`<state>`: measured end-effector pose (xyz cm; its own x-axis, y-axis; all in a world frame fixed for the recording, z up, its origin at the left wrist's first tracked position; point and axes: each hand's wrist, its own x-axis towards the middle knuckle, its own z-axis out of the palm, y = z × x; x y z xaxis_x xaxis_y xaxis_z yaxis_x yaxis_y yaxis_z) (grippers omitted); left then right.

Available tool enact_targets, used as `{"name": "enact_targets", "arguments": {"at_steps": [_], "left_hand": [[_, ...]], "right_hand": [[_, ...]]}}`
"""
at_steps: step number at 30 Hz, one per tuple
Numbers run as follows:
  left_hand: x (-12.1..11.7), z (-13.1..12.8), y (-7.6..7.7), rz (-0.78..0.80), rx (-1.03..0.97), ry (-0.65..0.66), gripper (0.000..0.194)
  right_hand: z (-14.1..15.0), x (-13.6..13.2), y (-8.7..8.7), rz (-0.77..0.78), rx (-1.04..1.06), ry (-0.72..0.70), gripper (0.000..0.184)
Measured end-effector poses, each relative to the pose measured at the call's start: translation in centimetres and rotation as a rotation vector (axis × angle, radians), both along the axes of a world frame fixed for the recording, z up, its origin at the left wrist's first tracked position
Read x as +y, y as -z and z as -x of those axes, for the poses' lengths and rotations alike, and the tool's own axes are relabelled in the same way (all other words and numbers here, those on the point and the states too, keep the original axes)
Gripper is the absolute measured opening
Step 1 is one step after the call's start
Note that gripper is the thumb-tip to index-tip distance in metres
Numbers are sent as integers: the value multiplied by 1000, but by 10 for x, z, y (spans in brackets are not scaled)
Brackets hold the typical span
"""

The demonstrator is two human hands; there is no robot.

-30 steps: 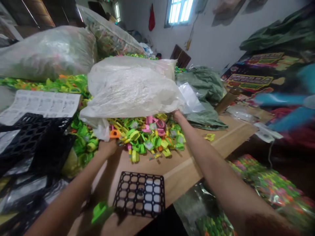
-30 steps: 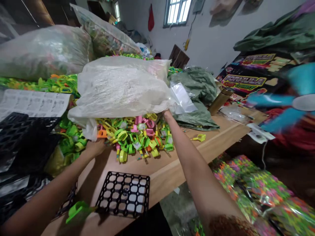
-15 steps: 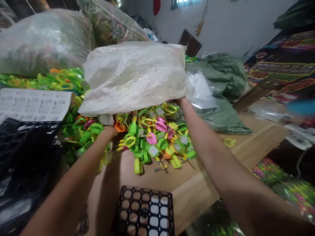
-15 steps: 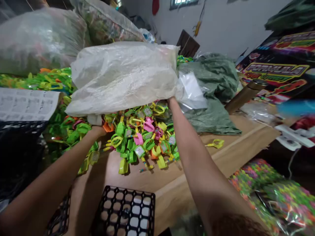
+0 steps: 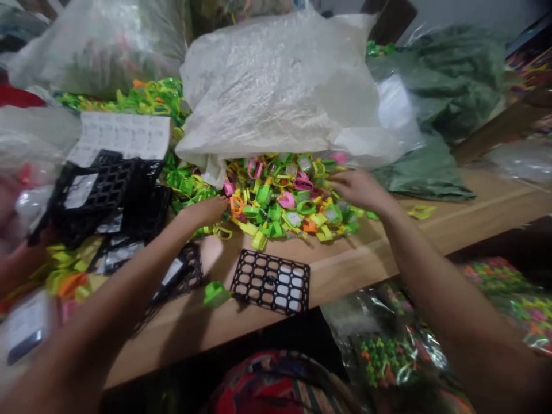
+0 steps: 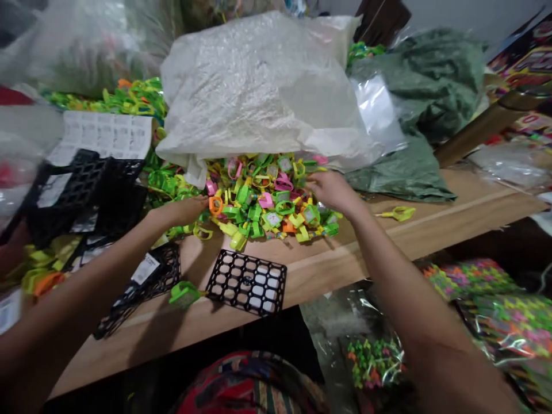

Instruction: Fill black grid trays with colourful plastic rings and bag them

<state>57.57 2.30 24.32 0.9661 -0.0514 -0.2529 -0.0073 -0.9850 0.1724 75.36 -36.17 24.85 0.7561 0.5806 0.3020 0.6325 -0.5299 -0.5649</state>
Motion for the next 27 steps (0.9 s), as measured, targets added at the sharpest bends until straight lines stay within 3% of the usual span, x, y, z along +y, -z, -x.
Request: {"name": "enact_targets", "arguments": {"at_steps": [5,8,12,14,17,20,22,24,27], "left_hand": [[-20,72,-31,39,-71,-54,67],[-35,127,-32,93,-106,-140,53],[-55,177,-9,259,-198,-301,31],[-61,181,7,274,-245,-327,32],[-62,162,27,290,-336,-336,42],[-60,131,38,311,-405,-332,44],[-56,114,45,306,-415,-323,44],[-52,103,52,259,-394,-307,43],[-47,99,60,197,-376,-305,44]], "right_hand": [[114,40,4,41,26,-385,18],[158,66,17,32,90,-512,19],[174,107,20,-38,57,-544,17],[173,128,15,-43,-2,-527,17],[178,145,4,-56,-22,-512,16],[186,135,0,-61,-16,-531,16],[182,114,3,-73,-35,-485,15],[167,78,8,-126,-55,-347,17],[125,6,15,-160,-74,-7,18]]}}
